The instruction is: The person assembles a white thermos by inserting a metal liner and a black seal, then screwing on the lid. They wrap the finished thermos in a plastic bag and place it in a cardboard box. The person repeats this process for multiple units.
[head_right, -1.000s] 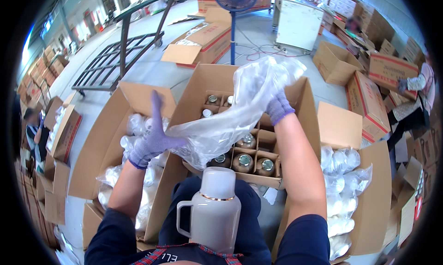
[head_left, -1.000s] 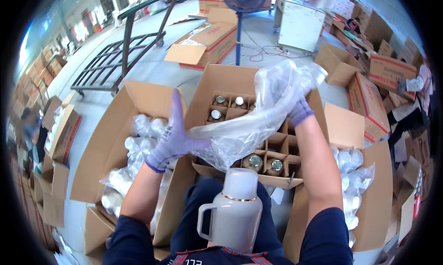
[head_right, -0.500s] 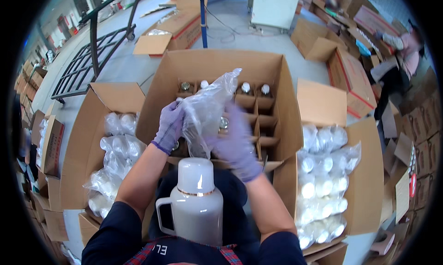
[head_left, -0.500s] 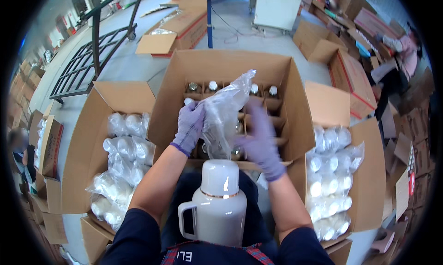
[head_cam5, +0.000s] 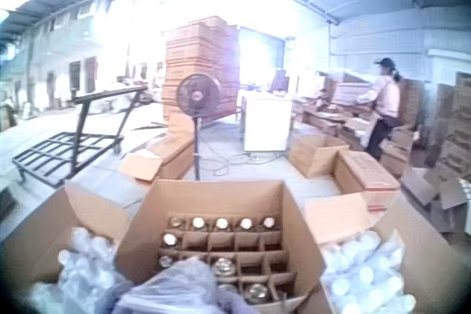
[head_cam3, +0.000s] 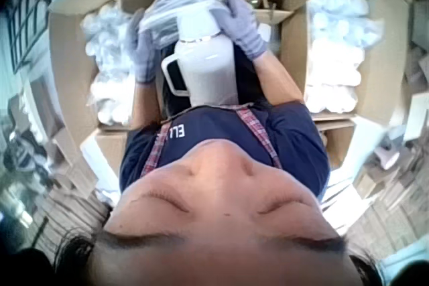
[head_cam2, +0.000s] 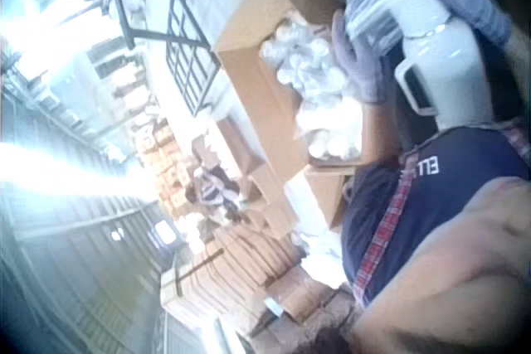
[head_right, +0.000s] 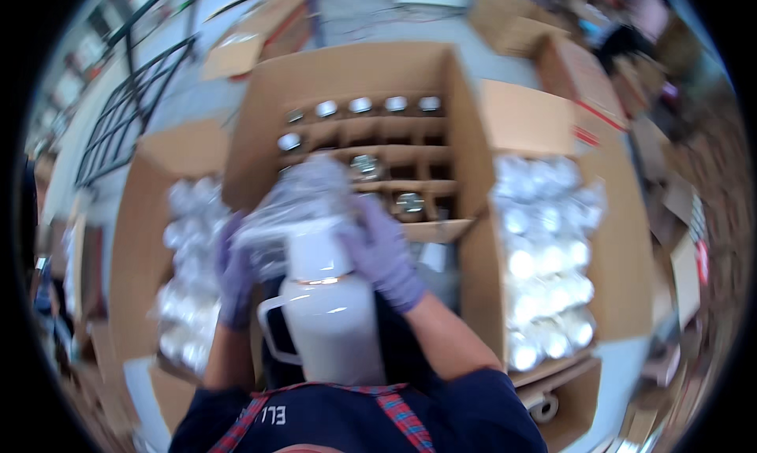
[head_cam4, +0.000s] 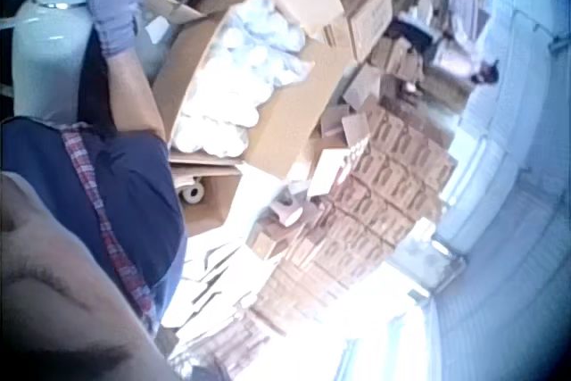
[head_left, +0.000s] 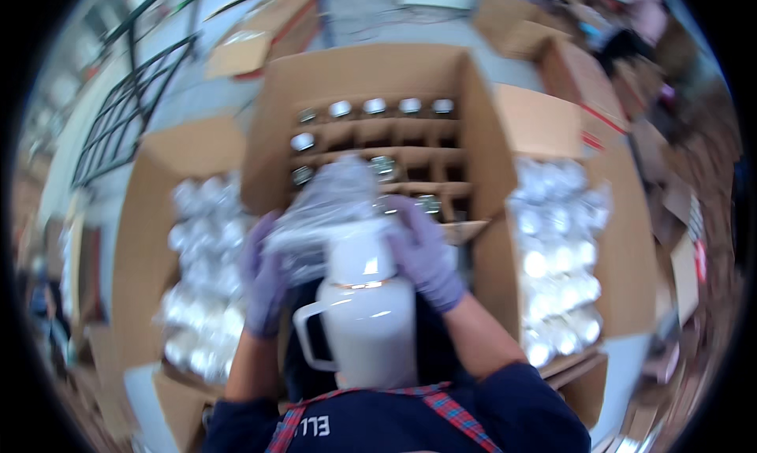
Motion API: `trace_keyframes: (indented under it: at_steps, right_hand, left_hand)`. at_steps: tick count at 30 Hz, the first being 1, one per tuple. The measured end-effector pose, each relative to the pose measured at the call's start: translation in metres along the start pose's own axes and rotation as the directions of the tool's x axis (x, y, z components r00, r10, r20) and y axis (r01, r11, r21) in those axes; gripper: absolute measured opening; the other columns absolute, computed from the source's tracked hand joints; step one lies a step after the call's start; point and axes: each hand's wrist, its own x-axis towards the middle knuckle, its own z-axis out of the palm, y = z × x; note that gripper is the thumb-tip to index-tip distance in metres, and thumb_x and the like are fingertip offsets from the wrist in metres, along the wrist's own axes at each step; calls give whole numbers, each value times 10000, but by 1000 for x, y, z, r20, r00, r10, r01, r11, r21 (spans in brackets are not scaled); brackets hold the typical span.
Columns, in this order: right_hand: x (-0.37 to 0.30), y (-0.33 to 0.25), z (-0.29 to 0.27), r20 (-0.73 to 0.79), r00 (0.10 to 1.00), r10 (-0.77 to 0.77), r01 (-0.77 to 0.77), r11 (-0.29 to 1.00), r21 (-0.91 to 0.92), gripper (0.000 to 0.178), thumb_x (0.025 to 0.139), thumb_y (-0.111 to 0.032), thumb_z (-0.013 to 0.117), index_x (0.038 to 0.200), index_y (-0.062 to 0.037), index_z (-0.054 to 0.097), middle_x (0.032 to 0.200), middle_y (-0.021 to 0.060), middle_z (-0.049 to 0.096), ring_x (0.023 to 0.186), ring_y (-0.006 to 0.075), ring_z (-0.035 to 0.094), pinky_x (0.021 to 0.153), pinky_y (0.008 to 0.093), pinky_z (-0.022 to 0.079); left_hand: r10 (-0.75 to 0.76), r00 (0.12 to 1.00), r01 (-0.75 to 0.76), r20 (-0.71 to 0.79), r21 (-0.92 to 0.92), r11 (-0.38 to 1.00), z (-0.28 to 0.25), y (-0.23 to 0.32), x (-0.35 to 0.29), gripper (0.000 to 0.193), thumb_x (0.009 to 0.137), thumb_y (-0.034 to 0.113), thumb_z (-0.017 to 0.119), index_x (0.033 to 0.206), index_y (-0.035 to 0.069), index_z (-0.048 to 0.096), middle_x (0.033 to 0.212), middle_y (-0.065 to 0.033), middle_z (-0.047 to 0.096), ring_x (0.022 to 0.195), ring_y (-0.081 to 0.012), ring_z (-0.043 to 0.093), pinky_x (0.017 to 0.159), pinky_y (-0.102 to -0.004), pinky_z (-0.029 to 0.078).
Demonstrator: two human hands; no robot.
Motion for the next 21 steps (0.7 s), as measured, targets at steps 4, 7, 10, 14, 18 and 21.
trace_keyframes:
  at_steps: [4, 7, 10, 14, 18, 21]
  right_hand:
    - [-34, -6, -11, 125, 927, -353, 373, 902, -217, 297, 811, -107, 627, 1084, -29, 540, 1012, 179, 552, 939, 395, 561, 837, 425, 490]
    - [-108, 2, -37, 302, 911, -280, 341, 924, -175, 273, 803, -68, 585, 1067, -21, 538, 992, 197, 546, 940, 407, 563, 818, 434, 492]
    - [-202, 4, -44, 476, 878, -51, 157, 970, -186, 239, 884, -96, 587, 1099, 3, 554, 1078, 217, 578, 1001, 403, 595, 846, 451, 505]
    - [-260, -6, -85, 647, 750, -135, 220, 974, -51, 276, 887, -144, 602, 1133, -26, 565, 1174, 217, 584, 1083, 400, 584, 912, 481, 488]
    - [-246, -4, -94, 761, 642, -88, 241, 966, -92, 319, 872, -183, 622, 1176, -92, 586, 1232, 179, 593, 1123, 387, 572, 924, 456, 477]
    - [-255, 25, -73, 892, 451, 36, 345, 915, -211, 378, 912, -210, 535, 1285, -157, 572, 1331, 151, 562, 1140, 340, 581, 966, 438, 451]
  left_hand:
    - [329, 920, -239, -214, 359, 902, -28, -44, -109, 582, 955, 310, 628, 1373, -66, 479, 1335, -219, 528, 1179, -350, 543, 1016, -441, 445]
    - [562, 823, -521, 89, 513, 682, -24, -50, -182, 348, 965, 131, 580, 1269, -24, 511, 1225, -212, 568, 1081, -358, 575, 969, -417, 455]
    - [439, 723, -656, 534, 329, 680, -71, -84, -251, 660, 949, 271, 655, 1503, 118, 330, 1472, -134, 442, 1345, -387, 416, 1165, -430, 273]
    - [293, 656, -568, 695, 200, 798, -120, -46, -201, 595, 977, 269, 595, 1482, 67, 353, 1421, -173, 481, 1273, -378, 489, 1062, -444, 397]
    - [-229, 952, 273, 203, -226, 935, -55, 26, -121, 313, 921, 137, 602, 1192, -18, 577, 1113, -151, 628, 980, -247, 613, 849, -345, 493]
    - [-443, 722, 520, 531, 7, 854, -43, 2, -92, 297, 860, 134, 624, 1120, -3, 663, 953, -62, 713, 760, -153, 670, 712, -318, 541]
